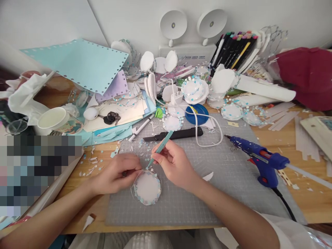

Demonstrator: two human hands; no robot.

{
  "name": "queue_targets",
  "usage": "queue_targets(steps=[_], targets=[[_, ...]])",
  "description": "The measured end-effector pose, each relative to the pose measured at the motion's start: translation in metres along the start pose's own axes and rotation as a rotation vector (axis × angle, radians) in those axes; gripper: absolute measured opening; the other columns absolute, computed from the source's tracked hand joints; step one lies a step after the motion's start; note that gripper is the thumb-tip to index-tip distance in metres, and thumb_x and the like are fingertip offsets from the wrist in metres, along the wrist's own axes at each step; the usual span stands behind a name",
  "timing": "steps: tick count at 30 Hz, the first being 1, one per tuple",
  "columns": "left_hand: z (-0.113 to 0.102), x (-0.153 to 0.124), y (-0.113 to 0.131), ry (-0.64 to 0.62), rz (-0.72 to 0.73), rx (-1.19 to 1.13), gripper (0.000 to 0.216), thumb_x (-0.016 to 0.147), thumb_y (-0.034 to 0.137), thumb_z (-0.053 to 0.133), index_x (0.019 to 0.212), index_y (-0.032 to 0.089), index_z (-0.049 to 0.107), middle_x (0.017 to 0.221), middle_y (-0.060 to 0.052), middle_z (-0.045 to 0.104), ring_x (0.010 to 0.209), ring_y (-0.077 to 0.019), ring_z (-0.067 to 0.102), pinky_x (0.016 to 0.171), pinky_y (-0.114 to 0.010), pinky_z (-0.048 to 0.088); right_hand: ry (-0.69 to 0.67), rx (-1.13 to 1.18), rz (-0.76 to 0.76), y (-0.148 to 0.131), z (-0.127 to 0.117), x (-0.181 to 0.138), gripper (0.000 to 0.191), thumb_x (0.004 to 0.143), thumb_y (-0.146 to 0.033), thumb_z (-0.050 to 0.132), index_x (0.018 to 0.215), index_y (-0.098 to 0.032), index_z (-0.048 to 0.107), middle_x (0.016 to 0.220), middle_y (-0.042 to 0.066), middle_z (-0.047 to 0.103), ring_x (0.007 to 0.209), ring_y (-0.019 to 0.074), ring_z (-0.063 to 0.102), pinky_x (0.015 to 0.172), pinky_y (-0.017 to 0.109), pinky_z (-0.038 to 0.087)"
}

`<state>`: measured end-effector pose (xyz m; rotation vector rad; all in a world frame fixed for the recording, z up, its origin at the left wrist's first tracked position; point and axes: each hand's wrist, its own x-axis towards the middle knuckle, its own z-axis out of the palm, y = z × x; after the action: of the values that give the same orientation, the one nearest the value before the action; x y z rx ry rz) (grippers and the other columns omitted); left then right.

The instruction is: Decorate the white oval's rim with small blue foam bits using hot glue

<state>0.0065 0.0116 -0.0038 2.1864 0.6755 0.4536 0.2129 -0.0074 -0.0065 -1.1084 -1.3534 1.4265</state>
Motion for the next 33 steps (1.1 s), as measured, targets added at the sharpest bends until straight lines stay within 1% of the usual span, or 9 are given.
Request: queue_targets(steps=[3, 11, 19, 26, 33], targets=[[0.000, 0.000, 0.000, -0.004, -0.006, -0.003, 0.021, 0.088, 0.014, 0.045, 0.067, 0.016, 0.047, 0.061, 0.002, 0.042, 0.060, -0.0111, 0.038, 0.059, -0.025, 0.029, -0.006, -0.008, 0.017, 0.002, 0.000, 0.000, 0.005, 0.086, -0.025, 0.056, 0.085, -0.020, 0.056, 0.083, 0.002, 0.059, 0.073, 0.0111, 0.058, 0.068, 0.026, 0.054], [-0.002, 0.000, 0.001, 0.004, -0.013, -0.046, 0.024, 0.090, 0.017, 0.044, 0.067, 0.015, 0.051, 0.061, 0.001, 0.045, 0.060, -0.0114, 0.040, 0.059, -0.025, 0.031, 0.000, -0.035, 0.000, 0.003, 0.001, 0.001, 0.007, 0.086, -0.027, 0.057, 0.084, -0.020, 0.056, 0.083, 0.003, 0.059, 0.073, 0.0129, 0.059, 0.067, 0.028, 0.055], [-0.009, 0.004, 0.002, -0.046, -0.154, -0.227, 0.025, 0.089, 0.020, 0.047, 0.066, 0.013, 0.053, 0.061, 0.002, 0.045, 0.058, -0.0091, 0.038, 0.054, -0.022, 0.030, 0.029, -0.044, 0.010, 0.000, 0.002, 0.002, 0.014, 0.084, -0.034, 0.059, 0.083, -0.020, 0.056, 0.083, 0.004, 0.060, 0.072, 0.0138, 0.059, 0.065, 0.029, 0.056], [-0.011, 0.002, 0.004, -0.071, -0.226, -0.362, 0.025, 0.088, 0.022, 0.050, 0.066, 0.012, 0.055, 0.062, 0.002, 0.045, 0.058, -0.0087, 0.039, 0.053, -0.021, 0.030, 0.000, 0.015, 0.067, 0.001, 0.000, 0.005, 0.019, 0.082, -0.038, 0.062, 0.082, -0.020, 0.057, 0.081, 0.003, 0.060, 0.068, 0.0124, 0.059, 0.064, 0.028, 0.055], [-0.011, 0.003, 0.003, -0.079, -0.212, -0.376, 0.026, 0.088, 0.025, 0.051, 0.067, 0.011, 0.057, 0.062, 0.001, 0.046, 0.059, -0.0092, 0.041, 0.054, -0.022, 0.031, 0.020, 0.011, 0.090, 0.001, -0.001, 0.005, 0.024, 0.079, -0.042, 0.064, 0.082, -0.019, 0.057, 0.080, 0.003, 0.062, 0.064, 0.0120, 0.060, 0.063, 0.029, 0.055]])
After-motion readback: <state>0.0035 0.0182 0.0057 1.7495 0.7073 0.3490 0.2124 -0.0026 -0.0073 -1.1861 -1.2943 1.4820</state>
